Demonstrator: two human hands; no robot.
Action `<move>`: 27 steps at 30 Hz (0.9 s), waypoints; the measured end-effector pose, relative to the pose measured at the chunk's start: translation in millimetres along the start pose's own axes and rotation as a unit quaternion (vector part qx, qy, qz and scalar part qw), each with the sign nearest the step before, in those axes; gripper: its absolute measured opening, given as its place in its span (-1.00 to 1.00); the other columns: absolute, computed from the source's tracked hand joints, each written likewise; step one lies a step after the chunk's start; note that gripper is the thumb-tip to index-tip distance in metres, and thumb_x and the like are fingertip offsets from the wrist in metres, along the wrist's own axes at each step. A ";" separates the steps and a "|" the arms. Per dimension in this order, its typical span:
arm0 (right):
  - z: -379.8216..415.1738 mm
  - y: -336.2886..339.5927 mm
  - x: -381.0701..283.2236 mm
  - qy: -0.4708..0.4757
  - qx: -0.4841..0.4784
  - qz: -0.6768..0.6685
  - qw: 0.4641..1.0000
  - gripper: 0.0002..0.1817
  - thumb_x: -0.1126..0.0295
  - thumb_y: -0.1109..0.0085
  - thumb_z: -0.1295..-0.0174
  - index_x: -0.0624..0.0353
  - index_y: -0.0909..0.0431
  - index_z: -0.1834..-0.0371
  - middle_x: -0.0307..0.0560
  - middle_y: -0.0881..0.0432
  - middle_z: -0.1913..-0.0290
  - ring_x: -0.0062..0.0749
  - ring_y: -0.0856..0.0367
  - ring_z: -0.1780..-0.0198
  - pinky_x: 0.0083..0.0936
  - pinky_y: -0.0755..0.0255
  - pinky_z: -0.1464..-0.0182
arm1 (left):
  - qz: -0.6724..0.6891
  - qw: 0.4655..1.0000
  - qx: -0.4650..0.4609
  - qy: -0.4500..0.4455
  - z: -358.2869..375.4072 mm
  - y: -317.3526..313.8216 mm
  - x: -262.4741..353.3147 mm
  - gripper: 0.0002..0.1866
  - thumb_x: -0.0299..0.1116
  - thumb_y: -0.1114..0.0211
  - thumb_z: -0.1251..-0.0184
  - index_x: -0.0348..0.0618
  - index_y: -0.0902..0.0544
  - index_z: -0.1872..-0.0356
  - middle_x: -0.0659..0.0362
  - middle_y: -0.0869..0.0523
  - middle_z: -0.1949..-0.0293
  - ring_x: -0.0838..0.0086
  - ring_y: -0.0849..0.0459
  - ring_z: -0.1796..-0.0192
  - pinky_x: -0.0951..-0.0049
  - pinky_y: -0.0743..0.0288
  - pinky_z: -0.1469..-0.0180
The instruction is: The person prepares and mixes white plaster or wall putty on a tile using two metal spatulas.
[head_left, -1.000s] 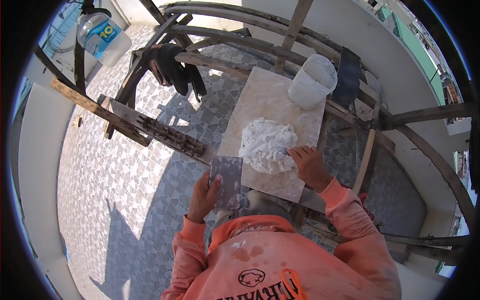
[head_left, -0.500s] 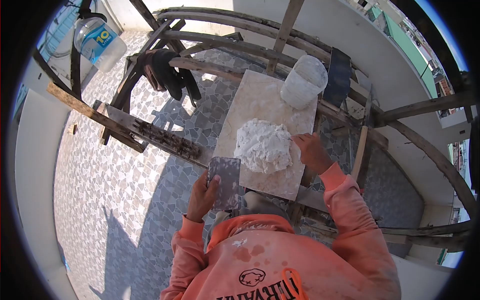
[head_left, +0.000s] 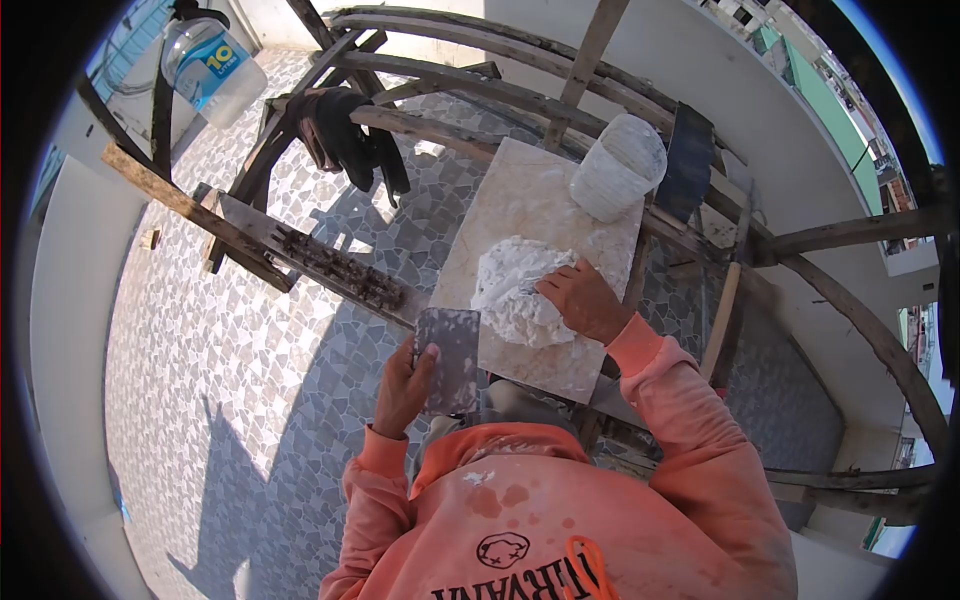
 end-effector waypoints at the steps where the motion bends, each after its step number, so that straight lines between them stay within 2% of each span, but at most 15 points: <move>1: 5.2 -19.3 -6.2 0.014 -0.032 0.006 0.999 -0.81 0.39 -0.13 -0.16 0.05 -0.60 0.16 -0.22 -0.67 0.19 -0.39 -0.63 0.07 -0.34 -0.33 0.02 | -0.001 1.000 0.007 -0.006 1.4 1.3 2.6 -0.65 -0.21 -0.13 -0.49 -0.35 -0.56 -0.01 0.14 -0.63 0.38 0.55 -0.52 0.29 0.39 -0.45 0.18; 3: 13.9 -43.6 -15.7 0.048 -0.095 0.021 0.994 -0.81 0.37 -0.15 -0.15 0.05 -0.60 0.16 -0.22 -0.67 0.20 -0.40 -0.63 0.07 -0.32 -0.33 0.02 | -0.002 1.000 0.025 -0.017 4.6 5.0 11.3 -0.64 -0.20 -0.13 -0.49 -0.36 -0.56 0.00 0.14 -0.61 0.40 0.56 -0.51 0.30 0.39 -0.44 0.19; 5: 18.3 -47.1 0.4 0.054 -0.134 -0.031 0.989 -0.74 0.44 -0.14 -0.10 0.04 -0.62 0.10 -0.23 -0.68 0.19 -0.36 -0.64 0.05 -0.28 -0.33 0.01 | 0.022 0.999 0.032 -0.011 9.1 8.2 10.2 -0.63 -0.19 -0.13 -0.49 -0.36 -0.56 -0.01 0.10 -0.62 0.41 0.53 -0.53 0.30 0.36 -0.45 0.18; 7: 5.7 -18.6 22.0 0.051 -0.158 -0.077 0.983 -0.62 0.54 -0.15 -0.05 0.05 -0.64 0.02 -0.22 -0.69 0.16 -0.32 -0.64 0.05 -0.31 -0.33 0.00 | 0.020 0.999 0.031 -0.010 8.2 10.3 10.3 -0.62 -0.19 -0.13 -0.49 -0.37 -0.56 -0.01 0.06 -0.64 0.40 0.50 -0.54 0.30 0.34 -0.46 0.18; 8: -5.0 -2.9 33.6 0.028 -0.152 -0.089 0.984 -0.60 0.58 -0.15 -0.01 0.04 -0.66 0.04 -0.19 -0.69 0.16 -0.29 -0.65 0.06 -0.33 -0.34 0.01 | 0.007 1.000 0.030 -0.004 10.7 12.9 7.7 -0.62 -0.20 -0.13 -0.48 -0.37 -0.56 -0.02 0.04 -0.65 0.39 0.49 -0.55 0.30 0.34 -0.46 0.18; 9: -16.5 3.9 50.3 0.000 -0.128 -0.130 0.983 -0.64 0.55 -0.15 -0.08 0.11 -0.64 0.01 -0.09 -0.71 0.11 -0.17 -0.65 0.02 -0.22 -0.40 0.00 | -0.007 1.000 0.030 0.003 13.6 15.1 5.5 -0.62 -0.20 -0.13 -0.48 -0.38 -0.55 -0.03 0.03 -0.66 0.37 0.47 -0.56 0.31 0.33 -0.46 0.17; 11: -46.6 15.3 81.3 -0.124 -0.120 -0.220 0.960 -0.68 0.51 -0.14 -0.17 0.18 -0.61 -0.02 0.03 -0.71 0.05 -0.02 -0.63 -0.07 -0.11 -0.42 -0.07 | -0.004 0.999 0.045 0.000 19.4 18.1 14.7 -0.63 -0.22 -0.13 -0.48 -0.38 -0.55 -0.03 0.01 -0.68 0.35 0.45 -0.57 0.30 0.32 -0.46 0.17; 14: -92.2 -9.5 119.9 -0.184 -0.167 -0.233 0.940 -0.67 0.46 -0.14 -0.23 0.21 -0.59 -0.08 0.14 -0.70 0.03 0.08 -0.60 -0.13 -0.10 -0.42 -0.15 | -0.008 0.998 0.063 -0.004 25.7 19.6 20.0 -0.65 -0.24 -0.13 -0.48 -0.38 -0.55 -0.03 -0.01 -0.69 0.32 0.44 -0.56 0.28 0.32 -0.46 0.14; 17: -132.5 -74.6 160.9 -0.148 -0.153 -0.223 0.951 -0.62 0.44 -0.14 -0.21 0.17 -0.59 -0.12 0.18 -0.70 0.00 0.07 -0.61 -0.14 -0.17 -0.42 -0.18 | 0.001 0.996 0.090 0.004 35.7 22.7 18.4 -0.66 -0.27 -0.12 -0.48 -0.37 -0.55 -0.04 0.01 -0.68 0.30 0.46 -0.56 0.24 0.33 -0.46 0.11; 20: -163.2 -126.5 186.8 -0.093 -0.195 -0.230 0.949 -0.58 0.43 -0.16 -0.19 0.15 -0.60 -0.15 0.15 -0.70 -0.02 0.01 -0.62 -0.14 -0.24 -0.41 -0.20 | 0.024 0.989 0.141 0.035 53.4 26.6 22.1 -0.68 -0.29 -0.11 -0.49 -0.36 -0.56 -0.04 0.07 -0.68 0.28 0.49 -0.54 0.23 0.35 -0.45 0.10; 23: -182.2 -160.5 190.5 -0.085 -0.302 -0.229 0.922 -0.57 0.39 -0.20 -0.19 0.11 -0.62 -0.17 0.01 -0.73 -0.02 -0.17 -0.65 -0.09 -0.33 -0.41 -0.17 | 0.050 0.979 0.186 0.073 70.7 26.6 10.0 -0.69 -0.30 -0.11 -0.49 -0.35 -0.56 -0.03 0.13 -0.66 0.27 0.51 -0.52 0.23 0.37 -0.44 0.11; 27: -194.2 -166.6 142.3 -0.015 -0.420 -0.290 0.860 -0.59 0.37 -0.24 -0.21 0.05 -0.64 -0.17 -0.16 -0.75 0.04 -0.39 -0.63 0.00 -0.41 -0.41 -0.12 | 0.046 0.971 0.210 0.103 88.4 29.2 -1.5 -0.68 -0.30 -0.12 -0.49 -0.36 -0.56 -0.05 0.15 -0.67 0.26 0.52 -0.52 0.22 0.40 -0.45 0.10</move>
Point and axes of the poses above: each hand's wrist, its own z-axis away from the middle knuckle, its own y-axis out of the back of the hand, x = y × z, the point moved 5 cm from there along -z, towards the middle knuckle
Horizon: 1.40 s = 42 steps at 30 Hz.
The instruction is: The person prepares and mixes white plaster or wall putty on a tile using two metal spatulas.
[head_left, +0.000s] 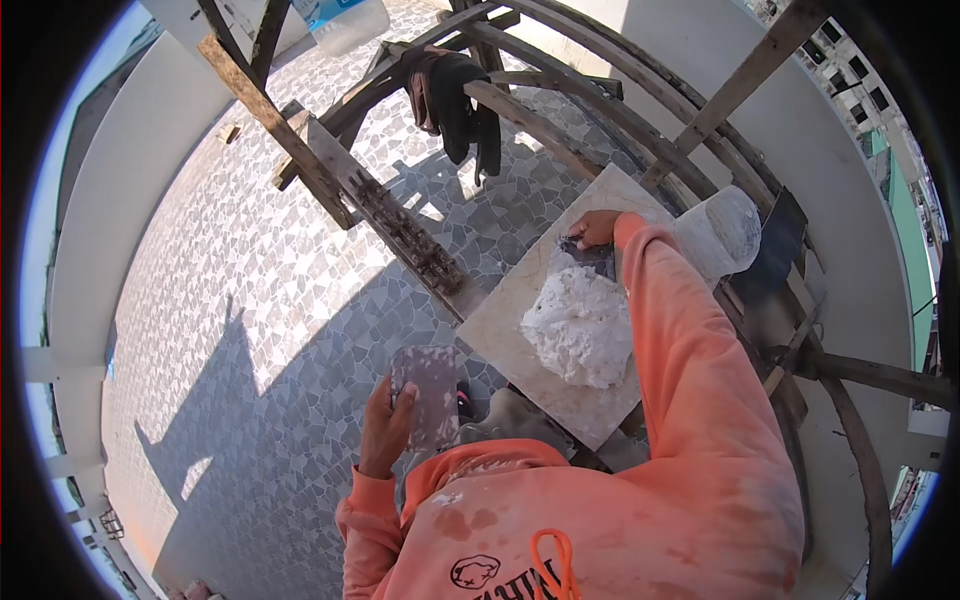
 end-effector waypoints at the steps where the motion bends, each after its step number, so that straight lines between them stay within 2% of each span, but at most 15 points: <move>1: -3.3 -4.2 -11.3 0.017 -0.036 -0.006 0.999 -0.60 0.37 -0.25 -0.21 0.05 -0.65 -0.15 -0.19 -0.75 0.05 -0.42 -0.62 0.02 -0.43 -0.41 -0.11 | -0.011 1.000 0.005 -0.005 0.6 0.7 0.7 -0.68 -0.29 -0.12 -0.49 -0.36 -0.56 -0.05 0.15 -0.67 0.26 0.53 -0.52 0.22 0.41 -0.44 0.10; 6: 14.5 1.3 -37.3 0.050 -0.093 -0.014 0.994 -0.69 0.43 -0.23 -0.24 0.11 -0.67 -0.07 -0.26 -0.75 0.12 -0.47 -0.62 0.05 -0.42 -0.41 -0.05 | -0.038 0.999 0.011 -0.006 0.5 0.8 17.1 -0.67 -0.26 -0.14 -0.50 -0.36 -0.56 -0.04 0.17 -0.65 0.30 0.53 -0.50 0.24 0.41 -0.43 0.12; 9: 49.8 1.7 -53.0 0.062 -0.052 -0.019 0.997 -0.68 0.43 -0.20 -0.25 0.10 -0.67 -0.08 -0.19 -0.76 0.12 -0.38 -0.65 0.08 -0.39 -0.42 -0.03 | -0.008 1.000 -0.001 -0.020 -8.4 -4.3 16.8 -0.67 -0.25 -0.14 -0.51 -0.36 -0.56 -0.02 0.17 -0.63 0.33 0.53 -0.48 0.26 0.41 -0.42 0.15; 12: 92.3 -10.2 -72.4 0.002 -0.009 -0.002 1.000 -0.69 0.44 -0.17 -0.26 0.10 -0.67 -0.06 -0.08 -0.77 0.10 -0.20 -0.68 0.07 -0.34 -0.44 -0.03 | -0.013 0.998 -0.021 -0.055 -18.6 -8.9 20.2 -0.68 -0.23 -0.14 -0.51 -0.36 -0.56 0.02 0.16 -0.62 0.34 0.54 -0.46 0.28 0.40 -0.42 0.16; 13: 112.3 -13.5 -93.0 0.055 0.025 0.086 0.994 -0.66 0.50 -0.13 -0.20 0.14 -0.66 -0.05 -0.02 -0.73 0.06 -0.05 -0.65 0.01 -0.29 -0.46 -0.04 | -0.022 0.998 -0.033 -0.048 -22.3 -9.8 17.5 -0.66 -0.22 -0.14 -0.52 -0.36 -0.56 0.01 0.17 -0.64 0.33 0.55 -0.48 0.27 0.42 -0.43 0.16; 16: 140.1 -53.3 -100.7 0.181 0.111 0.185 0.960 -0.62 0.55 -0.13 -0.10 0.16 -0.65 -0.03 -0.04 -0.69 0.07 -0.05 -0.64 -0.01 -0.24 -0.49 -0.02 | -0.039 0.997 -0.059 -0.043 -34.3 -11.9 13.1 -0.65 -0.19 -0.13 -0.52 -0.36 -0.56 0.01 0.17 -0.64 0.33 0.56 -0.49 0.27 0.42 -0.44 0.17; 19: 165.2 -90.9 -107.1 0.184 0.190 0.232 0.936 -0.56 0.55 -0.15 -0.02 0.16 -0.60 -0.06 -0.07 -0.63 0.06 -0.15 -0.61 -0.01 -0.27 -0.47 -0.03 | -0.032 0.995 -0.070 -0.064 -43.5 -16.4 20.8 -0.68 -0.22 -0.14 -0.51 -0.36 -0.54 0.10 0.12 -0.60 0.40 0.54 -0.45 0.32 0.38 -0.42 0.20; 26: 197.3 -151.3 -115.0 0.146 0.239 0.361 0.890 -0.54 0.48 -0.21 -0.07 0.16 -0.54 -0.11 -0.20 -0.56 0.07 -0.33 -0.54 -0.06 -0.35 -0.38 -0.05 | -0.039 0.990 -0.111 -0.078 -52.2 -22.9 34.5 -0.68 -0.24 -0.13 -0.50 -0.38 -0.55 0.06 0.09 -0.63 0.39 0.55 -0.48 0.29 0.37 -0.43 0.18; 30: 213.4 -128.4 -114.4 0.153 0.209 0.290 0.921 -0.55 0.53 -0.19 -0.03 0.15 -0.57 -0.08 -0.16 -0.59 0.08 -0.28 -0.58 -0.02 -0.34 -0.39 -0.05 | -0.037 0.992 -0.098 -0.071 -50.4 -21.7 36.0 -0.67 -0.24 -0.13 -0.50 -0.39 -0.55 0.04 0.09 -0.65 0.37 0.54 -0.51 0.28 0.37 -0.44 0.17; 32: 211.8 -87.9 -115.5 0.136 0.201 0.240 0.940 -0.51 0.61 -0.17 0.04 0.17 -0.60 -0.06 -0.11 -0.62 0.07 -0.19 -0.61 0.01 -0.32 -0.41 -0.05 | -0.001 0.994 -0.091 -0.064 -47.9 -21.5 30.3 -0.67 -0.25 -0.13 -0.51 -0.39 -0.55 0.02 0.09 -0.66 0.34 0.54 -0.52 0.26 0.38 -0.45 0.15; 33: 205.4 -64.3 -120.5 0.125 0.209 0.225 0.944 -0.57 0.62 -0.15 0.03 0.17 -0.63 0.01 -0.05 -0.66 0.15 -0.08 -0.64 0.10 -0.27 -0.45 0.01 | 0.016 0.994 -0.087 -0.061 -46.4 -20.9 26.8 -0.67 -0.25 -0.13 -0.51 -0.39 -0.55 0.00 0.09 -0.66 0.32 0.53 -0.52 0.25 0.38 -0.45 0.14; 35: 176.7 -29.0 -113.2 0.124 0.264 0.157 0.943 -0.66 0.63 -0.10 -0.06 0.22 -0.63 0.05 0.09 -0.72 0.13 0.08 -0.68 0.09 -0.13 -0.52 0.02 | 0.018 0.996 -0.070 -0.056 -43.8 -18.6 18.0 -0.67 -0.26 -0.12 -0.51 -0.38 -0.55 -0.03 0.10 -0.67 0.29 0.54 -0.52 0.23 0.39 -0.45 0.12; 37: 131.4 -1.1 -100.9 0.128 0.238 0.113 0.956 -0.68 0.57 -0.06 -0.14 0.21 -0.60 0.02 0.22 -0.71 0.20 0.19 -0.68 0.13 -0.10 -0.52 0.06 | 0.019 0.997 -0.055 -0.054 -39.4 -15.0 18.2 -0.67 -0.27 -0.12 -0.51 -0.37 -0.55 -0.05 0.11 -0.67 0.27 0.54 -0.53 0.22 0.40 -0.45 0.10; 40: 55.7 20.4 -82.1 0.005 0.130 0.145 0.981 -0.63 0.50 -0.10 -0.13 0.17 -0.60 -0.04 0.19 -0.70 0.06 0.16 -0.65 -0.01 -0.10 -0.51 -0.05 | 0.022 0.999 -0.026 -0.036 -24.5 -8.5 19.5 -0.67 -0.29 -0.11 -0.51 -0.36 -0.54 -0.08 0.12 -0.67 0.25 0.54 -0.53 0.20 0.41 -0.45 0.07; 42: 10.5 15.1 -77.2 0.044 0.114 0.148 0.981 -0.62 0.48 -0.08 -0.13 0.15 -0.60 -0.06 0.19 -0.69 0.03 0.15 -0.64 -0.04 -0.09 -0.48 -0.07 | 0.025 1.000 0.001 -0.010 -15.6 -2.0 10.5 -0.67 -0.30 -0.11 -0.51 -0.36 -0.54 -0.10 0.13 -0.68 0.23 0.53 -0.53 0.18 0.42 -0.45 0.06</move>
Point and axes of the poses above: each hand's wrist, its own z-axis away from the middle knuckle, its own y-axis out of the back of the hand, x = y × z, the point moved 5 cm from there along -z, towards the middle knuckle
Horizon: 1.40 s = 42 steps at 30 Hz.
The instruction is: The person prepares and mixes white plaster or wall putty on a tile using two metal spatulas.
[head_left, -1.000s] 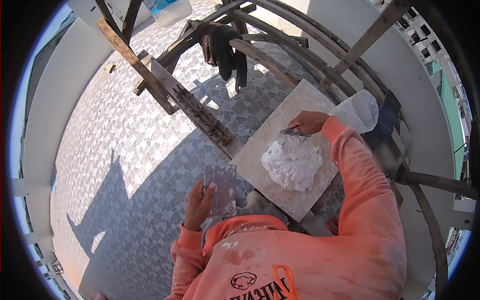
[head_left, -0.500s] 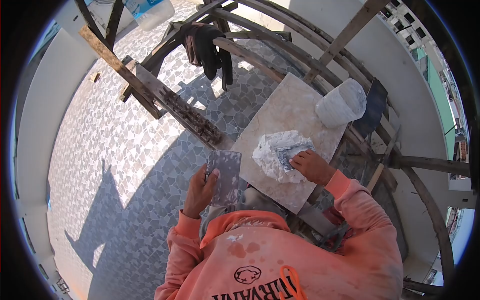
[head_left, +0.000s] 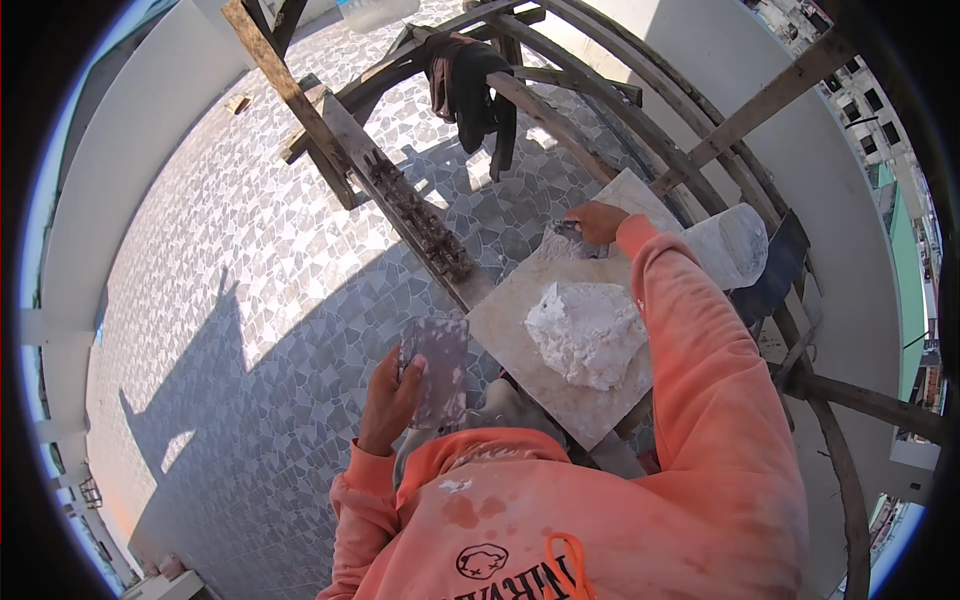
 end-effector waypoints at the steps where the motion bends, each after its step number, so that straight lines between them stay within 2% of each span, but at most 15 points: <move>1: -17.6 -10.7 1.5 0.021 -0.006 -0.001 1.000 -0.61 0.47 -0.06 -0.14 0.14 -0.60 -0.08 0.19 -0.69 0.02 0.14 -0.63 -0.05 -0.08 -0.47 -0.08 | 0.004 1.000 0.012 0.004 4.6 3.6 -3.2 -0.66 -0.30 -0.11 -0.51 -0.36 -0.54 -0.10 0.13 -0.68 0.22 0.53 -0.53 0.18 0.42 -0.45 0.05; 4: -46.0 -35.8 -27.9 0.124 -0.087 0.001 0.988 -0.62 0.45 -0.05 -0.11 0.13 -0.61 -0.03 0.15 -0.70 0.02 0.13 -0.64 -0.04 -0.08 -0.45 -0.08 | 0.012 0.999 0.045 0.021 19.8 14.9 -14.9 -0.66 -0.31 -0.12 -0.51 -0.37 -0.54 -0.12 0.13 -0.68 0.20 0.53 -0.53 0.17 0.42 -0.45 0.05; 5: -53.5 -48.0 -34.4 0.180 -0.129 -0.011 0.975 -0.65 0.43 -0.05 -0.08 0.16 -0.62 0.04 0.10 -0.71 0.09 0.06 -0.64 0.07 -0.15 -0.44 0.00 | 0.010 0.998 0.052 0.027 23.8 17.9 -19.4 -0.65 -0.30 -0.12 -0.51 -0.37 -0.54 -0.13 0.13 -0.68 0.20 0.53 -0.52 0.17 0.42 -0.45 0.05; 8: -61.4 -65.9 -49.0 0.223 -0.223 -0.018 0.949 -0.70 0.43 -0.11 -0.10 0.19 -0.61 0.07 0.08 -0.68 0.22 -0.04 -0.57 0.21 -0.22 -0.39 0.09 | 0.023 0.997 0.075 0.024 30.4 20.0 -20.8 -0.64 -0.29 -0.12 -0.51 -0.37 -0.54 -0.13 0.12 -0.68 0.21 0.51 -0.52 0.19 0.41 -0.44 0.06; 11: -52.3 -54.1 -58.4 0.214 -0.316 0.008 0.924 -0.71 0.44 -0.16 -0.25 0.17 -0.62 -0.03 -0.02 -0.72 0.14 -0.18 -0.63 0.09 -0.26 -0.40 -0.02 | -0.003 0.996 0.087 0.002 32.7 22.4 -17.1 -0.62 -0.26 -0.13 -0.51 -0.39 -0.53 -0.12 0.07 -0.67 0.23 0.49 -0.52 0.20 0.40 -0.44 0.07; 14: -29.3 -30.4 -58.7 0.212 -0.276 -0.055 0.936 -0.74 0.48 -0.11 -0.27 0.17 -0.63 -0.01 -0.03 -0.71 0.19 -0.16 -0.62 0.17 -0.27 -0.39 0.04 | -0.043 0.997 0.064 0.023 27.4 22.7 -17.9 -0.60 -0.22 -0.13 -0.51 -0.41 -0.53 -0.10 0.02 -0.67 0.25 0.46 -0.53 0.21 0.39 -0.44 0.07; 17: 20.5 -3.5 -81.0 0.170 -0.230 -0.026 0.958 -0.72 0.57 -0.11 -0.20 0.19 -0.64 0.03 -0.02 -0.72 0.18 -0.11 -0.64 0.16 -0.27 -0.43 0.02 | -0.040 0.998 0.041 0.021 19.3 19.0 -25.1 -0.60 -0.21 -0.14 -0.51 -0.41 -0.53 -0.08 0.01 -0.66 0.28 0.45 -0.53 0.23 0.38 -0.44 0.08; 20: 72.0 -12.3 -86.0 0.226 -0.156 0.051 0.960 -0.64 0.63 -0.14 -0.09 0.17 -0.65 0.01 -0.02 -0.71 0.09 -0.07 -0.65 0.05 -0.24 -0.48 -0.01 | -0.051 0.998 0.026 0.004 11.4 14.9 -16.6 -0.61 -0.20 -0.14 -0.51 -0.41 -0.53 -0.04 0.03 -0.65 0.30 0.45 -0.52 0.25 0.38 -0.45 0.09; 22: 113.4 -19.4 -87.9 0.211 -0.106 0.090 0.968 -0.53 0.66 -0.18 0.02 0.15 -0.64 -0.04 -0.05 -0.67 -0.02 -0.06 -0.63 -0.06 -0.19 -0.51 -0.04 | -0.051 0.999 0.014 -0.009 5.4 12.0 -7.8 -0.61 -0.20 -0.15 -0.51 -0.40 -0.53 -0.03 0.04 -0.65 0.31 0.46 -0.52 0.26 0.38 -0.45 0.10; 27: 190.5 -65.8 -88.9 0.192 0.013 0.217 0.957 -0.65 0.46 -0.15 -0.15 0.14 -0.55 -0.04 -0.15 -0.57 0.08 -0.26 -0.57 -0.01 -0.33 -0.44 -0.09 | -0.005 0.998 -0.038 -0.041 -9.5 2.1 -4.0 -0.62 -0.18 -0.15 -0.50 -0.39 -0.54 -0.01 0.08 -0.63 0.36 0.50 -0.48 0.28 0.38 -0.44 0.15; 30: 209.2 -85.9 -90.9 0.163 0.080 0.230 0.956 -0.63 0.46 -0.15 -0.14 0.17 -0.54 -0.06 -0.15 -0.57 0.06 -0.27 -0.57 -0.01 -0.34 -0.43 -0.10 | -0.039 0.993 -0.090 -0.064 -23.4 -3.6 -7.1 -0.64 -0.20 -0.15 -0.50 -0.37 -0.55 0.00 0.12 -0.59 0.40 0.54 -0.43 0.32 0.37 -0.39 0.22; 33: 224.5 -83.0 -97.2 0.101 0.127 0.211 0.964 -0.62 0.47 -0.14 -0.14 0.20 -0.53 -0.07 -0.14 -0.57 0.04 -0.27 -0.56 -0.02 -0.34 -0.42 -0.10 | -0.041 0.990 -0.116 -0.068 -29.5 -8.9 2.1 -0.67 -0.21 -0.14 -0.50 -0.35 -0.55 0.08 0.16 -0.54 0.44 0.55 -0.39 0.35 0.36 -0.35 0.27; 36: 244.7 -73.5 -127.0 -0.017 0.196 0.194 0.961 -0.60 0.47 -0.11 -0.15 0.22 -0.52 -0.11 -0.13 -0.57 0.02 -0.27 -0.56 -0.04 -0.34 -0.41 -0.09 | -0.046 0.986 -0.132 -0.096 -37.1 -9.6 5.9 -0.67 -0.20 -0.15 -0.50 -0.35 -0.55 0.09 0.15 -0.55 0.44 0.55 -0.39 0.34 0.36 -0.36 0.26; 39: 236.0 -124.4 -144.8 -0.047 0.233 0.237 0.942 -0.64 0.39 -0.13 -0.17 0.19 -0.53 -0.06 -0.15 -0.57 0.08 -0.32 -0.56 -0.01 -0.37 -0.39 0.01 | -0.003 0.982 -0.155 -0.106 -44.6 -18.0 6.0 -0.67 -0.20 -0.15 -0.50 -0.35 -0.55 0.12 0.15 -0.55 0.45 0.54 -0.40 0.35 0.35 -0.37 0.26; 42: 240.6 -111.8 -144.3 -0.097 0.273 0.197 0.937 -0.65 0.39 -0.12 -0.19 0.19 -0.52 -0.06 -0.15 -0.57 0.09 -0.34 -0.56 0.00 -0.39 -0.38 0.01 | -0.072 0.971 -0.192 -0.120 -55.0 -25.0 3.8 -0.66 -0.20 -0.15 -0.50 -0.37 -0.55 0.08 0.13 -0.55 0.45 0.52 -0.42 0.34 0.33 -0.37 0.25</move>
Point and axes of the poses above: each hand's wrist, its own z-axis away from the middle knuckle, its own y-axis out of the back of the hand, x = y × z, the point moved 5 cm from there along -z, towards the middle knuckle
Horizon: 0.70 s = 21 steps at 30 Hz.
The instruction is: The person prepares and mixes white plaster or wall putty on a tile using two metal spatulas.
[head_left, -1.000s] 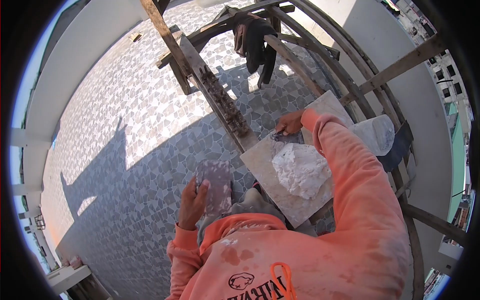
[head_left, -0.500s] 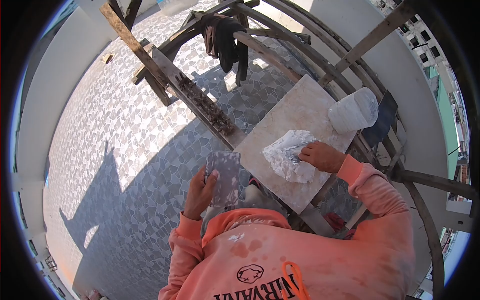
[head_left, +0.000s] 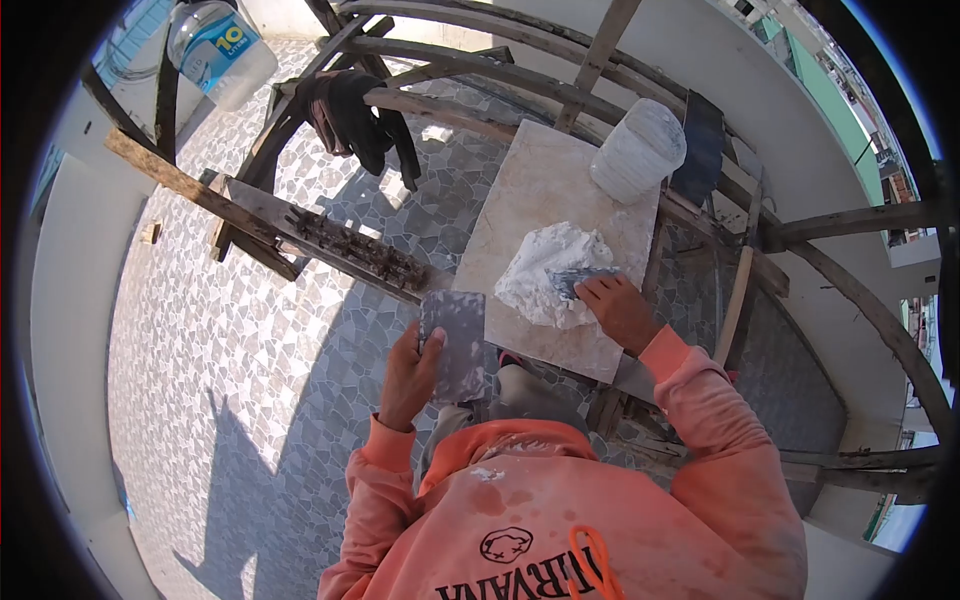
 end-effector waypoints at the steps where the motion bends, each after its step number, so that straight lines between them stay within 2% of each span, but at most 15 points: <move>1: 3.4 9.4 1.8 -0.027 0.019 0.004 0.999 -0.65 0.38 -0.10 -0.20 0.19 -0.52 -0.07 -0.16 -0.57 0.10 -0.36 -0.56 0.01 -0.39 -0.37 0.00 | 0.014 1.000 -0.003 -0.017 -3.1 -0.5 5.5 -0.66 -0.21 -0.15 -0.50 -0.37 -0.54 0.09 0.11 -0.55 0.45 0.51 -0.42 0.35 0.32 -0.38 0.25; 3: 13.3 16.8 -11.9 -0.055 0.008 0.019 0.998 -0.64 0.37 -0.10 -0.21 0.20 -0.52 -0.08 -0.15 -0.57 0.09 -0.35 -0.55 0.01 -0.38 -0.37 -0.01 | 0.043 0.998 -0.009 -0.051 -11.5 -4.5 19.5 -0.67 -0.22 -0.14 -0.50 -0.38 -0.54 0.10 0.08 -0.55 0.46 0.49 -0.43 0.35 0.30 -0.38 0.26; 5: 23.9 4.6 -37.2 -0.094 -0.034 0.017 0.995 -0.62 0.35 -0.11 -0.20 0.21 -0.52 -0.09 -0.13 -0.58 0.08 -0.33 -0.55 -0.01 -0.36 -0.36 -0.03 | 0.014 0.997 -0.031 -0.062 -28.6 -11.0 15.0 -0.68 -0.24 -0.14 -0.50 -0.39 -0.54 0.08 0.06 -0.57 0.45 0.48 -0.44 0.36 0.31 -0.39 0.26; 8: 29.7 -19.2 -56.7 -0.107 0.010 0.029 0.994 -0.62 0.34 -0.11 -0.20 0.22 -0.52 -0.08 -0.11 -0.58 0.05 -0.33 -0.54 -0.03 -0.36 -0.37 -0.02 | -0.030 0.994 -0.059 -0.085 -45.0 -30.3 26.1 -0.70 -0.27 -0.15 -0.50 -0.40 -0.54 0.07 0.07 -0.59 0.44 0.48 -0.45 0.37 0.34 -0.41 0.26; 12: 54.0 4.6 -11.6 -0.259 0.114 -0.130 0.950 -0.62 0.47 -0.15 -0.13 0.19 -0.57 -0.06 -0.01 -0.65 0.13 -0.13 -0.64 0.10 -0.24 -0.46 0.09 | -0.031 0.990 -0.084 -0.113 -66.7 -47.6 55.4 -0.67 -0.26 -0.16 -0.50 -0.43 -0.54 0.08 0.10 -0.61 0.43 0.49 -0.48 0.37 0.37 -0.42 0.26; 13: 64.6 17.2 2.5 -0.336 0.144 -0.208 0.907 -0.67 0.51 -0.13 -0.18 0.32 -0.56 -0.03 0.09 -0.67 0.22 0.05 -0.66 0.17 -0.13 -0.48 0.14 | -0.041 0.991 -0.093 -0.089 -69.8 -50.5 58.1 -0.66 -0.25 -0.16 -0.49 -0.44 -0.54 0.07 0.09 -0.61 0.43 0.48 -0.48 0.37 0.37 -0.42 0.26; 16: 117.6 -6.1 35.0 -0.555 0.103 -0.308 0.765 -0.73 0.47 -0.11 -0.25 0.38 -0.53 0.03 0.21 -0.66 0.30 0.18 -0.64 0.21 -0.12 -0.48 0.15 | -0.083 0.989 -0.113 -0.046 -84.6 -51.8 61.6 -0.63 -0.23 -0.17 -0.49 -0.46 -0.55 0.06 0.09 -0.63 0.42 0.49 -0.49 0.36 0.37 -0.42 0.26; 19: 168.5 -56.1 35.5 -0.654 0.078 -0.389 0.644 -0.75 0.41 -0.12 -0.27 0.37 -0.53 0.08 0.28 -0.62 0.39 0.21 -0.65 0.28 -0.13 -0.47 0.18 | -0.155 0.979 -0.125 -0.038 -99.0 -52.4 59.1 -0.62 -0.24 -0.17 -0.49 -0.45 -0.56 -0.01 0.10 -0.64 0.39 0.52 -0.49 0.34 0.39 -0.42 0.26; 21: 195.2 -112.0 10.1 -0.666 0.139 -0.360 0.639 -0.76 0.39 -0.15 -0.26 0.33 -0.54 0.10 0.31 -0.61 0.40 0.11 -0.65 0.32 -0.16 -0.45 0.21 | -0.143 0.979 -0.140 -0.035 -108.0 -54.4 59.6 -0.63 -0.24 -0.16 -0.50 -0.43 -0.56 -0.03 0.13 -0.65 0.39 0.52 -0.49 0.35 0.39 -0.42 0.25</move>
Point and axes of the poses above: each hand's wrist, its own z-axis away from the middle knuckle, its own y-axis out of the back of the hand, x = y × z, the point moved 5 cm from there along -z, towards the middle knuckle
